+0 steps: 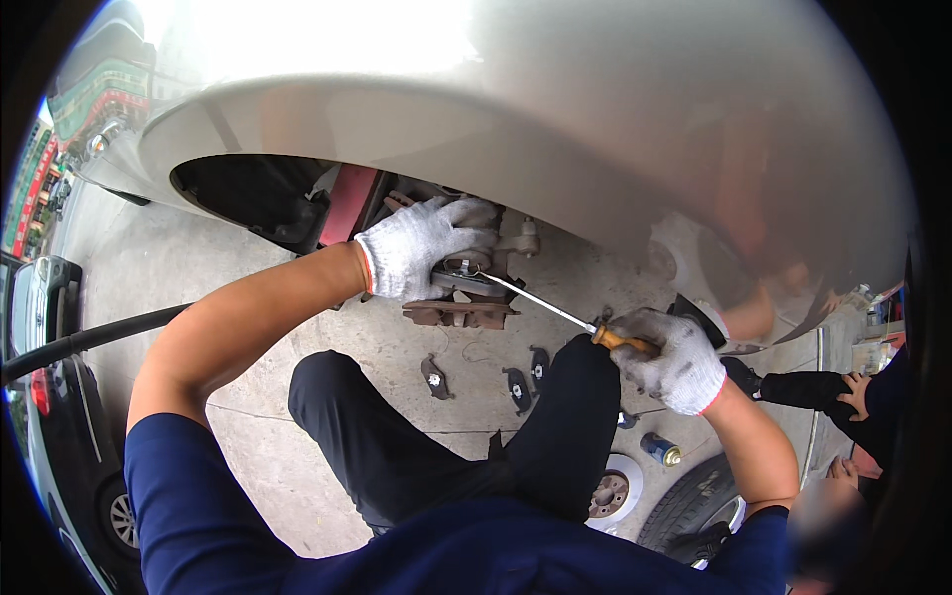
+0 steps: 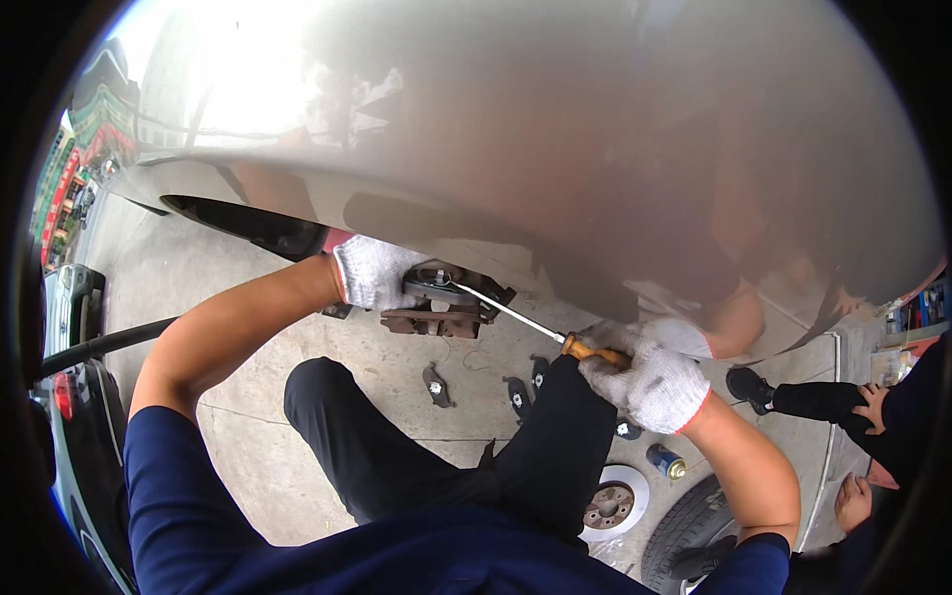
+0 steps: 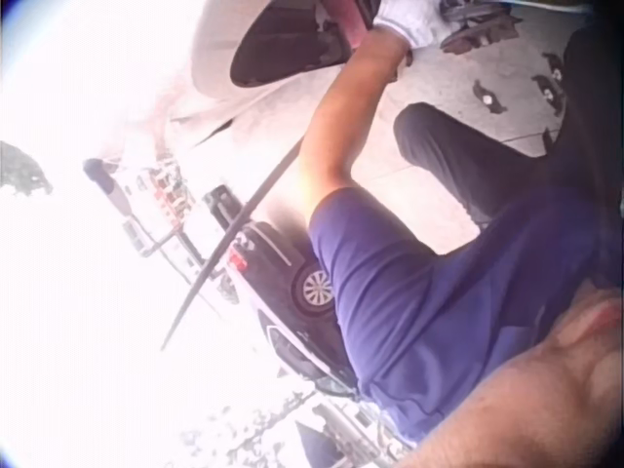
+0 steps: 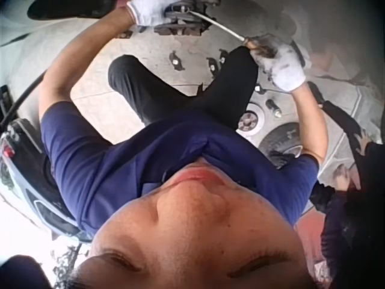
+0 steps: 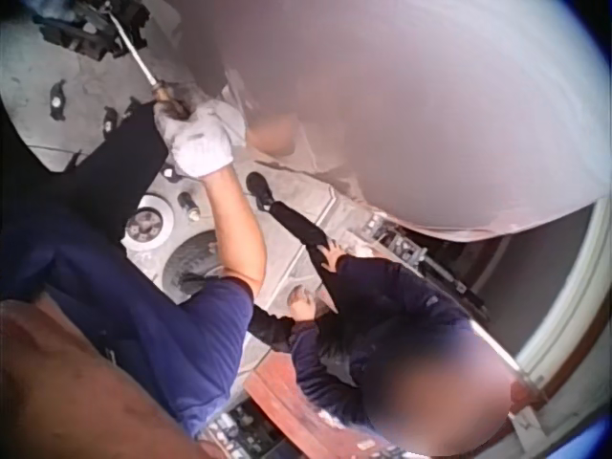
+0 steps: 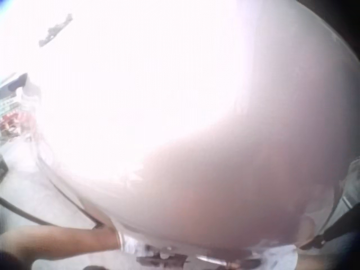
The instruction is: The person removes the brake caliper from the rotor, then uses a screwdriver to compress the caliper piston. Afterward, they install new brake pads into the caliper and reattach the caliper to the rotor.
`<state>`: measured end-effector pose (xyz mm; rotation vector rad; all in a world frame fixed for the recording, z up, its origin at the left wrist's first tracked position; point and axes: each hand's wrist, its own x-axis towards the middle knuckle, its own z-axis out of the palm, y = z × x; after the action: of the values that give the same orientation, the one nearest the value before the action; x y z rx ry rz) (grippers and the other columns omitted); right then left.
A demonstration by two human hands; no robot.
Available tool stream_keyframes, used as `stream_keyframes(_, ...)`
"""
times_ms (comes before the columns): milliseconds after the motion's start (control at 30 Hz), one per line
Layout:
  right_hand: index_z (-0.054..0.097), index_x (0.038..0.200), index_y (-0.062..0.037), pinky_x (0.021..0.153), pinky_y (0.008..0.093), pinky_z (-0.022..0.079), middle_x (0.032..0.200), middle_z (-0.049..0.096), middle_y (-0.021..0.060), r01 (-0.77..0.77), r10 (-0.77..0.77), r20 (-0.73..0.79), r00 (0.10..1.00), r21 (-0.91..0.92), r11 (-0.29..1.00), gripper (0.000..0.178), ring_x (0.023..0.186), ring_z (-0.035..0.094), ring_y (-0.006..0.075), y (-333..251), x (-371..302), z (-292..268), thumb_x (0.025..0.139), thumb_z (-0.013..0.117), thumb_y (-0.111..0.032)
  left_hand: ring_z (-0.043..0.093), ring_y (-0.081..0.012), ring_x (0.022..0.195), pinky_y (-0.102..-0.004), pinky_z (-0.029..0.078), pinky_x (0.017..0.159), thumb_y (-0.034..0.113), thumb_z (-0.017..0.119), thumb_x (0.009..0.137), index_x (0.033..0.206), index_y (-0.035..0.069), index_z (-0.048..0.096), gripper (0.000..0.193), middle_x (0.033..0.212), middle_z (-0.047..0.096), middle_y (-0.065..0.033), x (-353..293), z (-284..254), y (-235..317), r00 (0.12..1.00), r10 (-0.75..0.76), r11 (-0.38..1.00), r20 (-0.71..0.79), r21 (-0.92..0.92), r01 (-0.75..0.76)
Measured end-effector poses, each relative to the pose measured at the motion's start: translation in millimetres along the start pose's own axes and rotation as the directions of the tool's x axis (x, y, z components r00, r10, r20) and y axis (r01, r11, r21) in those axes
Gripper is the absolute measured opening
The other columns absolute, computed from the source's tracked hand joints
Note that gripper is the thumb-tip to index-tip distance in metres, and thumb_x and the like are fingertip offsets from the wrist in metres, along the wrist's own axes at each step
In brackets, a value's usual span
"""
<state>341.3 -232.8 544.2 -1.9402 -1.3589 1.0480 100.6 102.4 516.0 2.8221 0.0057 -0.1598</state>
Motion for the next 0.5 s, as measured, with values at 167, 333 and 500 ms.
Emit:
stream_keyframes(167,0.076,0.119,-0.0035,0.074,0.0314,0.057,0.093,0.072,0.0070,-0.134,0.135,0.005,0.991,-0.053,0.990,0.028,0.077,0.067,0.0139,-15,1,-2,0.096,0.079,-0.018,0.067,-0.0447,0.117,-0.0523,0.060,0.098,0.024,0.089,0.072,0.144,0.019,0.063,0.077,0.141,0.056,-0.0213,10,-6,6,0.992,-0.082,0.997,0.096,0.007,0.082)
stream_keyframes(333,0.075,0.122,-0.0037,0.075,0.0296,0.058,0.103,0.076,0.0070,-0.274,0.284,0.081,0.955,-0.115,0.955,0.032,0.080,0.070,0.0127,-27,11,-5,0.094,0.081,-0.017,0.068,-0.0447,0.116,-0.0524,0.060,0.097,0.025,0.089,0.073,0.143,0.018,0.064,0.075,0.140,0.057,-0.0212,6,2,2,0.994,-0.054,0.998,0.096,-0.039,0.058)
stream_keyframes(500,0.076,0.126,-0.0122,0.069,0.0311,0.057,0.089,0.076,0.0037,-0.065,0.064,0.052,0.997,0.023,0.998,0.033,0.072,0.071,0.0149,7,4,-4,0.096,0.080,-0.025,0.068,-0.0447,0.116,-0.0525,0.060,0.097,0.026,0.089,0.073,0.141,0.018,0.064,0.073,0.139,0.058,-0.0212,10,8,-3,0.997,0.006,0.996,0.075,-0.091,0.001)
